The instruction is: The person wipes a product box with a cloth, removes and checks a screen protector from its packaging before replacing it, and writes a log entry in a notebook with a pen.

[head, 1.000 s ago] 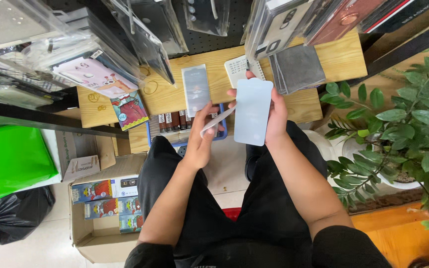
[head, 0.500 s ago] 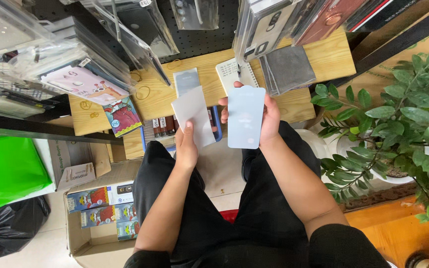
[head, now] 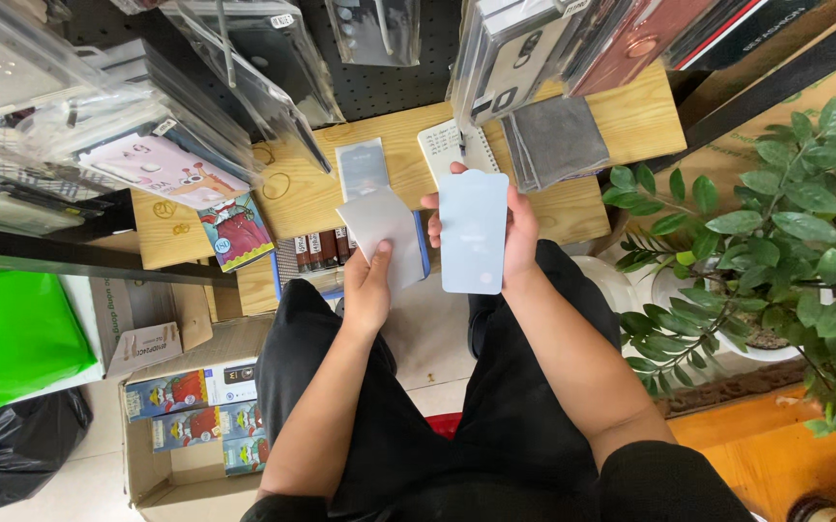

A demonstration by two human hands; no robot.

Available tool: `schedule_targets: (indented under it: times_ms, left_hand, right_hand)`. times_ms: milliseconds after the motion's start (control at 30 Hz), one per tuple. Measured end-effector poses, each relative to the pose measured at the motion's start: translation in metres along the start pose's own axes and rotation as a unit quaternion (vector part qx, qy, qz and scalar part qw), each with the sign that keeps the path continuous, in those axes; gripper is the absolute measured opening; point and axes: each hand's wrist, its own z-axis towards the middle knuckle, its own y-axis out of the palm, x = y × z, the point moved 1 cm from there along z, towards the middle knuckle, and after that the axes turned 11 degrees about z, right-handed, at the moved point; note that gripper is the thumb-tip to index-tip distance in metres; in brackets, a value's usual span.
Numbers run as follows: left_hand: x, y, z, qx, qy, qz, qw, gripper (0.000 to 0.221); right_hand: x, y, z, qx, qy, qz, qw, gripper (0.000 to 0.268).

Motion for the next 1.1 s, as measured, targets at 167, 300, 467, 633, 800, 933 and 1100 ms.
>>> schedule_targets:
  times_ms: [167,300,467,633,800,933,1100]
  left_hand:
    - [0.001,-0.001,0.003,0.01,0.002,0.025,1.0,0.022]
    - [0.006,-0.005,0.002,0.007,-0.001,0.034,0.999,0.015]
    - [0.029,-0.002,-0.001,0.0,0.021,0.055,0.998,0.006]
    - [0.024,0.002,-0.003,-0.004,0.025,0.061,0.998,0.003]
    - [0.024,0.004,-0.004,-0.009,0.027,0.073,0.997,0.006]
    - [0.023,0.003,-0.003,-0.006,0.028,0.07,0.997,0.009]
    - [0.024,0.002,-0.002,-0.013,0.043,0.06,0.997,0.013]
  right_hand:
    - [0.004,-0.01,-0.003,-0.024,0.017,-0.006,1.0,0.084]
    - [0.006,-0.009,-0.003,-0.028,0.018,-0.012,0.999,0.085]
    - [0.006,-0.003,0.0,0.018,0.005,-0.013,1.0,0.082]
    - [0.001,-0.002,0.004,0.03,-0.005,-0.007,1.0,0.079]
    - [0.002,-0.003,0.001,0.02,-0.006,-0.012,1.0,0.078]
    - [0.004,-0.008,0.0,0.01,0.003,-0.011,1.0,0.082]
    - [0.002,-0.006,0.003,0.001,0.011,-0.017,1.0,0.082]
